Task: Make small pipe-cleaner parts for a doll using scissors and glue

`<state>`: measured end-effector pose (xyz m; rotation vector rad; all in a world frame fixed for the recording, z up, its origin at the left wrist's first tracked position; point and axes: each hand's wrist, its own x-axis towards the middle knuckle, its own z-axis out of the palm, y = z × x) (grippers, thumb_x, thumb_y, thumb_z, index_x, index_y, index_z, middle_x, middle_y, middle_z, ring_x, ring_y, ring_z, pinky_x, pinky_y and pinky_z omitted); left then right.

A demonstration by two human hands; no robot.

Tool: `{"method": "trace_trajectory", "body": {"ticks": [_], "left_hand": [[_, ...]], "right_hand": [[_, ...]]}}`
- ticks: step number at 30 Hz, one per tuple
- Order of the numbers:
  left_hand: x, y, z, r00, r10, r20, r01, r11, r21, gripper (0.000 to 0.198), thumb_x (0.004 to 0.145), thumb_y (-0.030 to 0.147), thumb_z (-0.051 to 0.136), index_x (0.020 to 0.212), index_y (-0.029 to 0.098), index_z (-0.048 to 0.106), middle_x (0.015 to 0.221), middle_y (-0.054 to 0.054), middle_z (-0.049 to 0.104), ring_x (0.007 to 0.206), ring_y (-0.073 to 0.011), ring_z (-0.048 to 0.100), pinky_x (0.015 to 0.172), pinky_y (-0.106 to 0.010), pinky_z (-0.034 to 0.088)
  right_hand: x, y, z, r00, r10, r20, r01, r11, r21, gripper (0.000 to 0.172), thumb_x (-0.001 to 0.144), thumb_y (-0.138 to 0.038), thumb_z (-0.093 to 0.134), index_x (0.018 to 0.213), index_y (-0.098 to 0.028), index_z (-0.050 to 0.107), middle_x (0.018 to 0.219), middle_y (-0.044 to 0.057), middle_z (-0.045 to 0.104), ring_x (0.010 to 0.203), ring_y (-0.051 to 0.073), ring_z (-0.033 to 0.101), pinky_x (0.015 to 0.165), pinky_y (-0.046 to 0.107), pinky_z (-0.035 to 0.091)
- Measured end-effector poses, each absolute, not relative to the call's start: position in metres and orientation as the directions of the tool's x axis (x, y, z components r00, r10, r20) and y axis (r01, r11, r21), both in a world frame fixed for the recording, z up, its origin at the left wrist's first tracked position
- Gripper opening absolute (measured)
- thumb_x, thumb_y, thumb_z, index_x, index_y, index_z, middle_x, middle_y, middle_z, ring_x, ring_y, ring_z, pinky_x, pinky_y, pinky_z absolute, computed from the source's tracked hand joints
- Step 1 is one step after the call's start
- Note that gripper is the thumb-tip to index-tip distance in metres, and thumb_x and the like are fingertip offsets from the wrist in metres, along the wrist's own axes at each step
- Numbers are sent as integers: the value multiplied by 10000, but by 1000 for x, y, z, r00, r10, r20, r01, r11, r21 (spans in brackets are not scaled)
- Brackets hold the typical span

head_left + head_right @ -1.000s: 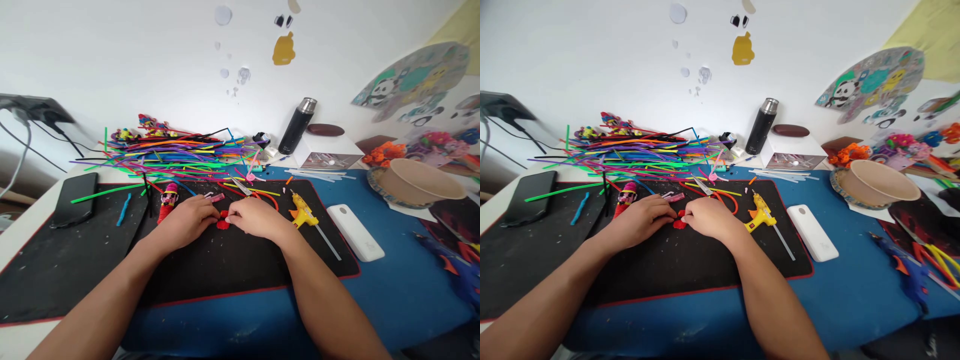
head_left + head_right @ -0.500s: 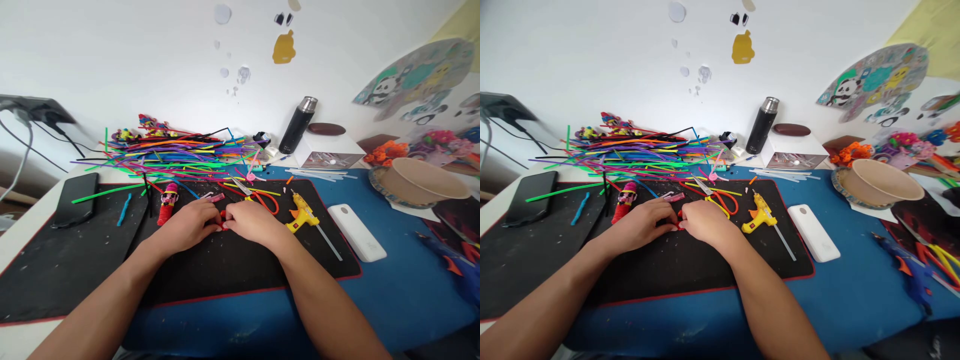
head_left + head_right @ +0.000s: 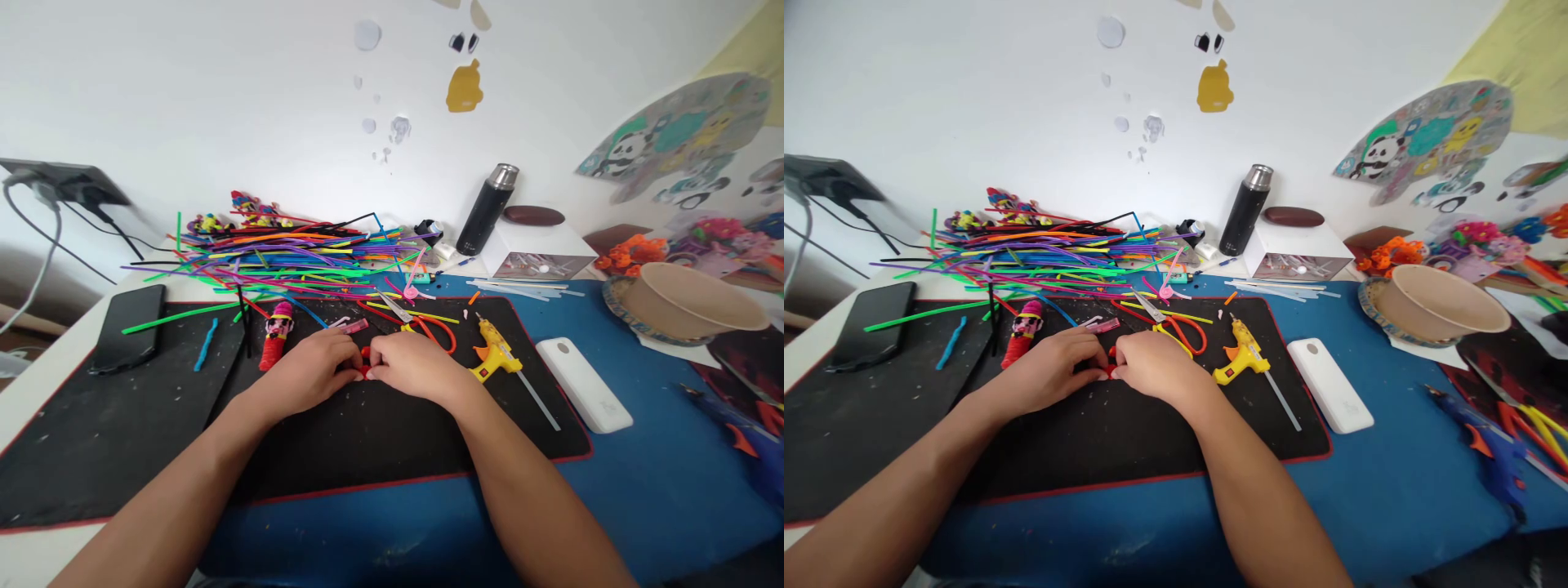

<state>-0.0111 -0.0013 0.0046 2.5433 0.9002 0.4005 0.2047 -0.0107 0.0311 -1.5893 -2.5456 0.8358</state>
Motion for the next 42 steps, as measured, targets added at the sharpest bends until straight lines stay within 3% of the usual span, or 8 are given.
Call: {"method": "trace_trajectory", "body": {"ticks": [12, 17, 21, 25, 35, 42], "left_hand": [[-11, -1, 6, 753, 642, 140, 521, -714, 468, 57, 969, 215, 667, 931, 224, 708, 916, -27, 735, 942, -227, 701, 977, -401, 511], [-6, -3, 6, 759, 620, 197, 512, -756, 407, 91, 992, 219, 635, 920, 216, 690, 910, -41, 726, 930, -236, 693, 938, -404, 511], [-7, -2, 8, 742, 626, 242, 503, -757, 416, 131, 1017, 280, 614, 943, 220, 704, 926, -51, 742, 924, -232, 675, 887, -384, 504], [-13, 0, 13, 583, 731, 356, 584, -681, 442, 227, 1031, 357, 580, 945, 207, 727, 884, -63, 751, 857, -222, 648, 796, -353, 502], [-22, 1, 22, 304, 821, 483, 704, -535, 467, 234, 1008, 346, 573, 894, 213, 728, 866, -43, 760, 839, -207, 656, 817, -323, 495], [-45, 5, 44, -168, 866, 472, 781, -175, 599, 235, 951, 380, 649, 1040, 194, 762, 870, -6, 729, 755, -161, 615, 724, -263, 466]], "right_hand": [[205, -11, 35, -485, 840, -245, 818, 336, -467, 115, 953, -339, 714, 931, -232, 750, 926, 27, 779, 831, 194, 701, 614, 280, 341], [208, -9, 41, -420, 896, -142, 808, 299, -507, 124, 996, -327, 656, 985, -242, 746, 912, 13, 785, 804, 178, 689, 634, 272, 355], [210, -4, 34, -360, 930, -80, 855, 294, -427, 148, 1010, -316, 628, 1062, -238, 743, 1009, 45, 797, 913, 218, 712, 682, 288, 394], [209, -1, 25, -363, 926, -103, 892, 313, -327, 205, 1010, -350, 626, 1116, -219, 744, 1047, 85, 797, 959, 268, 726, 724, 319, 438], [197, -9, 26, -394, 903, -172, 892, 330, -309, 199, 1037, -344, 577, 1127, -199, 679, 1018, 102, 790, 942, 282, 744, 729, 333, 454], [194, -11, 26, -396, 899, -187, 898, 336, -285, 122, 1001, -256, 592, 1084, -191, 654, 942, 86, 780, 884, 281, 741, 663, 321, 408]]}}
